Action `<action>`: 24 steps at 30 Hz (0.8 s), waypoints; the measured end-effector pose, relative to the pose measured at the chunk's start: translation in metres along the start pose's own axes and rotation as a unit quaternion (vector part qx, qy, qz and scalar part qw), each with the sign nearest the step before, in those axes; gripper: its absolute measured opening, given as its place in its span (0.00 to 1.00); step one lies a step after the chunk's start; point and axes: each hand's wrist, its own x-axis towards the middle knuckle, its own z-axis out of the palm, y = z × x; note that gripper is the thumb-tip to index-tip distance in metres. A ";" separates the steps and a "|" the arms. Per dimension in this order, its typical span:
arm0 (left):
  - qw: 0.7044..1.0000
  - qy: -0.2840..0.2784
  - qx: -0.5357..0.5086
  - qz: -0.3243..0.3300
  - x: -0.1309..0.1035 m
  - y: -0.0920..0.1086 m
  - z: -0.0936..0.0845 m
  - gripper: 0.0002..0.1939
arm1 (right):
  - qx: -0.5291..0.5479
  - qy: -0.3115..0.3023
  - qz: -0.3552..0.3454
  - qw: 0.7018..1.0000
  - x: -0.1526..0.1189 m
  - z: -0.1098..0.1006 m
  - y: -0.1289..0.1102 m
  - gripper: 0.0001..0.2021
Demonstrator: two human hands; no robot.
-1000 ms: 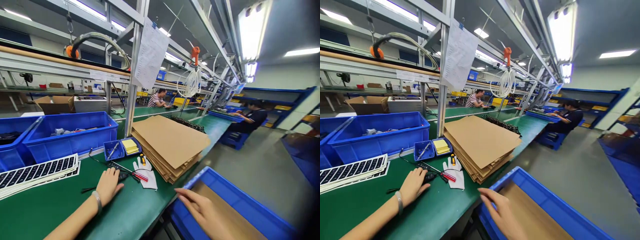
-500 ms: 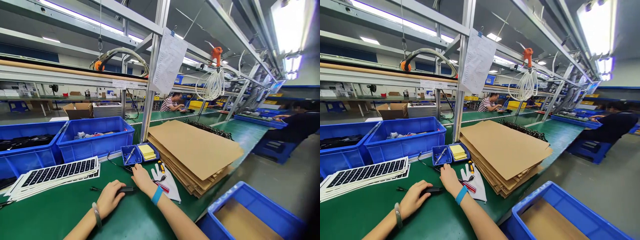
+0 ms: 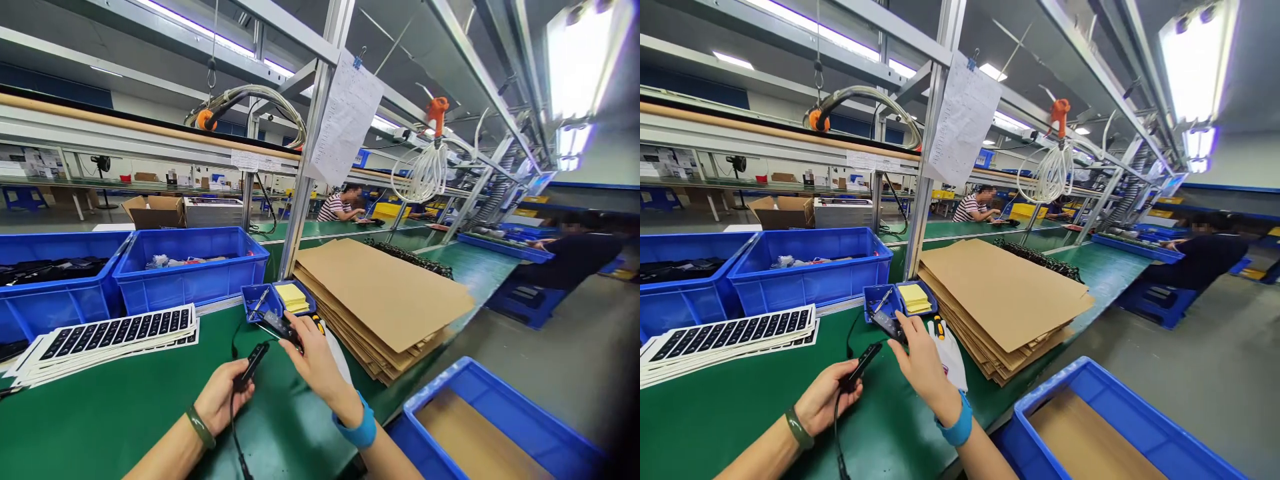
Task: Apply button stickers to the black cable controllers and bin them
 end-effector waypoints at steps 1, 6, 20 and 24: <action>0.998 0.014 -0.055 -0.003 -0.003 -0.004 0.005 0.06 | 0.014 0.013 0.001 1.000 -0.003 -0.003 -0.004 0.21; 0.970 -0.033 -0.242 -0.021 -0.018 -0.017 0.020 0.10 | 0.063 -0.004 0.050 0.997 -0.021 -0.003 -0.027 0.14; 0.985 -0.051 0.039 0.158 -0.026 -0.039 0.026 0.24 | 0.259 -0.222 0.172 0.924 -0.068 -0.012 -0.032 0.16; 0.932 -0.108 0.218 0.270 -0.030 -0.045 0.027 0.18 | 0.292 -0.201 0.203 0.913 -0.088 -0.054 -0.028 0.21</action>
